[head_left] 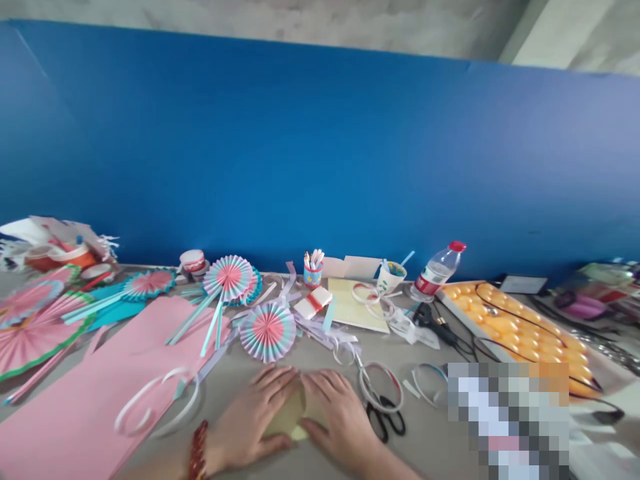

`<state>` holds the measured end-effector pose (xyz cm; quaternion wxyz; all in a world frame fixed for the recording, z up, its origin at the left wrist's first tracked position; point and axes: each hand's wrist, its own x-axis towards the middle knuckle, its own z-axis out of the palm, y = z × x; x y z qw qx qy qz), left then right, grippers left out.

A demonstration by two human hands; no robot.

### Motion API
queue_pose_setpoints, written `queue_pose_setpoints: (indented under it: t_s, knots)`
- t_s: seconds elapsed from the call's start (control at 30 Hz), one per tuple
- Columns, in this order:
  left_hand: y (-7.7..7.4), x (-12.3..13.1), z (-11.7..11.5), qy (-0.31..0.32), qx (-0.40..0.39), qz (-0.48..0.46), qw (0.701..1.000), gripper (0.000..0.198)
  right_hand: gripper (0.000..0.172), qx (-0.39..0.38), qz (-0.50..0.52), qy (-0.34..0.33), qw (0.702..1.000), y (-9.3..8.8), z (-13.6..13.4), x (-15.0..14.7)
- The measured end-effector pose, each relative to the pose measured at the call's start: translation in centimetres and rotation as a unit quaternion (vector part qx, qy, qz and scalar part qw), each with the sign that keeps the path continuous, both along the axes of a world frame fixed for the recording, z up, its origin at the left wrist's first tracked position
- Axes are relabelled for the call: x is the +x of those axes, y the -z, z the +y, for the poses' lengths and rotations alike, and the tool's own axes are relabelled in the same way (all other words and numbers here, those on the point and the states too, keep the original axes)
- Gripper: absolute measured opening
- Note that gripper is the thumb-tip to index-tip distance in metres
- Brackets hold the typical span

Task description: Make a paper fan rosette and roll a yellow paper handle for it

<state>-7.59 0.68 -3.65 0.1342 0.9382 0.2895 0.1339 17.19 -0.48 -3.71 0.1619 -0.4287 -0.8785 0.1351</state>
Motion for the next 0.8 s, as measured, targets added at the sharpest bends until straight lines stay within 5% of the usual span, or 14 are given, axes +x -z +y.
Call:
queue_pose_setpoints:
  t_s: [0.3, 0.8]
  knots:
    - [2.5, -0.9, 0.4, -0.074, -0.014, -0.037, 0.996, 0.065, 0.061, -0.019, -0.004, 0.029, 0.999, 0.1, 0.7, 0.3]
    - [0.1, -0.3, 0.2, -0.073, -0.021, -0.049, 0.996, 0.073, 0.047, 0.151, 0.031, 0.076, 0.985, 1.1, 0.7, 0.9]
